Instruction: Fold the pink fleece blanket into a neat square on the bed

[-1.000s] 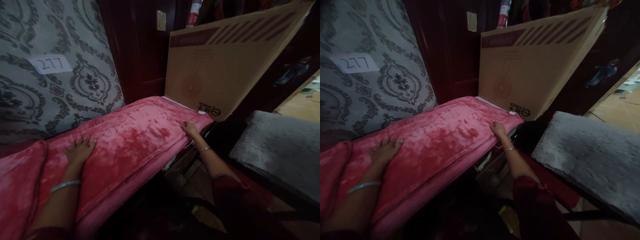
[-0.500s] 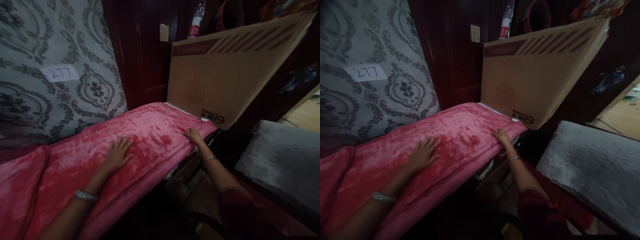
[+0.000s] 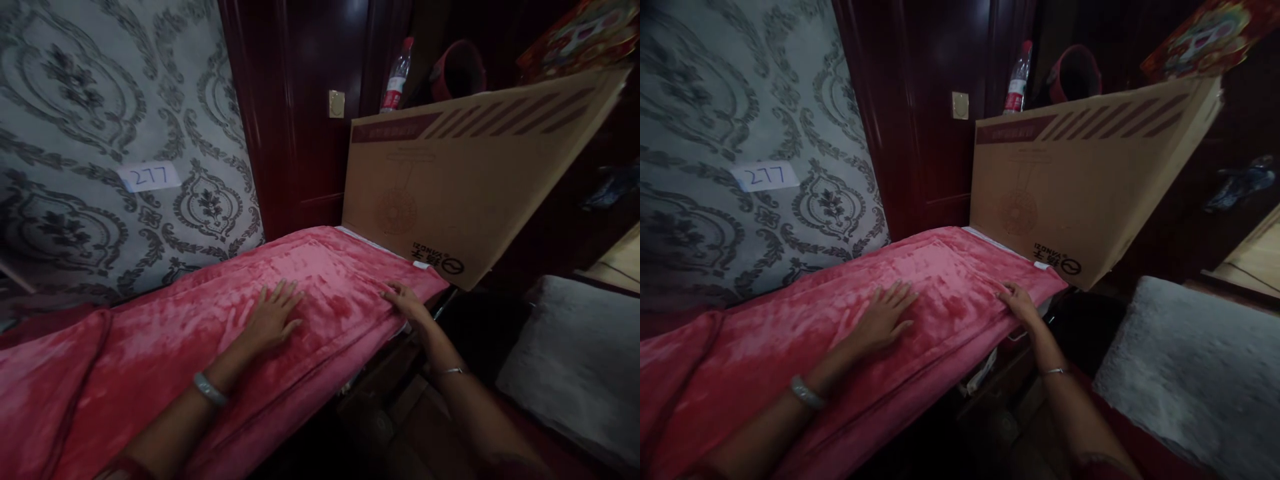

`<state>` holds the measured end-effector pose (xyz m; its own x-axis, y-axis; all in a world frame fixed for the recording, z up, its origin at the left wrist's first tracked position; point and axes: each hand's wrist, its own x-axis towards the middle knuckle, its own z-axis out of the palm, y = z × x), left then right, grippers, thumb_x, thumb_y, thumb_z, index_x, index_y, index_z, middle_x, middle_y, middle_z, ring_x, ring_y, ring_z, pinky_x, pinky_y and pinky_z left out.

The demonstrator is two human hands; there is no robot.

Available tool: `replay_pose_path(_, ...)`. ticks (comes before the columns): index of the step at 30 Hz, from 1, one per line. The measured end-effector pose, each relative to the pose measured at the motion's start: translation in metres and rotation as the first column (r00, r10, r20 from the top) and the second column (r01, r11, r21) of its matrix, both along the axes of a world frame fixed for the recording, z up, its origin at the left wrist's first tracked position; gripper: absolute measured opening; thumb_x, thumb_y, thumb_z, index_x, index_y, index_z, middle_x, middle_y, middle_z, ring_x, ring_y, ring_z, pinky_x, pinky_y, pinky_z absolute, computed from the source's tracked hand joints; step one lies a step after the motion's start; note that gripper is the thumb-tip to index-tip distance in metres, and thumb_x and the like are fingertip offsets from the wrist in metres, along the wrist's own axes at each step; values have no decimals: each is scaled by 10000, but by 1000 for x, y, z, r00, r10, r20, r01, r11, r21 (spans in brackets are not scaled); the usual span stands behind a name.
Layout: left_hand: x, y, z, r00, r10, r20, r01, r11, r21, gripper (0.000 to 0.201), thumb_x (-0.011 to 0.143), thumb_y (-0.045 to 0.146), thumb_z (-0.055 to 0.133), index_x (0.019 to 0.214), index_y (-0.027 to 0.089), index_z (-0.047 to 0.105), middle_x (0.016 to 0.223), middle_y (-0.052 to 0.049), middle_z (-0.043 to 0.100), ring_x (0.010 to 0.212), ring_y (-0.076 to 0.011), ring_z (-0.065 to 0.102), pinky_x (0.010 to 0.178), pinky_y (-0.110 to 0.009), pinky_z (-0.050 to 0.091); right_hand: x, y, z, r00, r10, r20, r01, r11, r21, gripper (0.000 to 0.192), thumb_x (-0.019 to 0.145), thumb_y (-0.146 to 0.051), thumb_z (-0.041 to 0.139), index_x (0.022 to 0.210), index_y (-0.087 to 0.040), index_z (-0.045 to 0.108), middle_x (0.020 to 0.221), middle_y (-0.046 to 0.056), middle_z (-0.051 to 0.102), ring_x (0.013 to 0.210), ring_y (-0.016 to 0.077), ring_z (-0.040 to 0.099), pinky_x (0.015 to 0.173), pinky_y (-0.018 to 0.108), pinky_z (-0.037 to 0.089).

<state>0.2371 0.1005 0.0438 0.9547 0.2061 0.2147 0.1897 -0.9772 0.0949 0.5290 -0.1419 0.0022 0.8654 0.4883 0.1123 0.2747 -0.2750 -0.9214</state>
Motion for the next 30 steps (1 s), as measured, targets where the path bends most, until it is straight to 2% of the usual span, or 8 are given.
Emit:
replay_pose_path(4, 23, 1, -25, 1000, -20, -15, 17, 989, -148, 600, 930, 486, 503, 1502, 324, 422, 1619, -85, 300, 1517, -369, 159, 1174, -675, -26, -20, -2, -7, 937, 9, -350, 105, 946, 305, 711, 635, -407, 756, 1277, -180, 551, 614, -61, 566, 465, 119, 515, 469, 239, 471)
replay_pose_path(9, 24, 4, -32, 999, -6, 42, 21, 934, -357, 584, 874, 477, 599, 1428, 310, 523, 1618, -76, 302, 1526, -355, 128, 1171, -638, -110, -35, 3, -10, 914, -54, -403, 202, 921, 334, 678, 621, -312, 725, 1261, -188, 542, 543, -92, 512, 404, 116, 465, 406, 226, 433)
replay_pose_path(14, 22, 15, -9, 968, 167, 190, 86, 489, -868, 437, 772, 498, 733, 1132, 252, 714, 1438, -106, 565, 1459, -320, 338, 1229, -484, 153, -43, 33, 31, 995, -101, 19, 94, 969, 227, 498, 718, -314, 602, 1198, -180, 608, 855, 46, 702, 783, 238, 669, 668, 331, 568)
replay_pose_path(18, -1, 40, 12, 904, 403, 142, 125, 70, -990, 438, 872, 524, 608, 1138, 178, 645, 1205, -160, 686, 1171, -294, 630, 1025, -438, 468, -99, 86, 91, 926, 39, 375, -121, 973, 197, 416, 704, -174, 505, 1095, -149, 645, 1083, 98, 702, 991, 243, 637, 915, 367, 507)
replay_pose_path(21, -34, 63, 23, 877, 478, 44, 192, -265, -945, 401, 905, 486, 566, 1128, 153, 581, 979, -136, 722, 875, -269, 721, 837, -430, 550, -173, 120, 115, 742, 303, 599, -419, 906, 61, 406, 749, -100, 479, 1111, -184, 644, 1122, 76, 685, 999, 209, 621, 910, 329, 482)
replay_pose_path(23, -58, 76, 26, 843, 536, 43, 257, -332, -907, 362, 943, 471, 490, 1098, 152, 562, 866, -108, 715, 740, -247, 715, 733, -400, 563, -224, 129, 111, 581, 451, 678, -542, 835, -92, 427, 772, -69, 487, 1152, -206, 626, 1096, 66, 671, 979, 197, 606, 861, 307, 476)
replay_pose_path(27, -93, 91, 20, 789, 614, 25, 302, -353, -885, 360, 963, 455, 430, 1050, 138, 577, 746, -76, 683, 594, -206, 663, 597, -331, 547, -296, 123, 67, 252, 674, 694, -627, 660, -413, 230, 829, -100, 537, 1008, -201, 640, 920, 46, 637, 842, 188, 565, 740, 284, 441)
replay_pose_path(30, -98, 92, 14, 767, 642, 4, 283, -333, -900, 310, 924, 424, 529, 1023, 142, 611, 711, -55, 666, 545, -179, 635, 541, -291, 528, -312, 111, 35, 195, 709, 677, -633, 619, -466, 287, 801, -37, 504, 1001, -199, 631, 906, 40, 618, 848, 189, 547, 749, 290, 432)
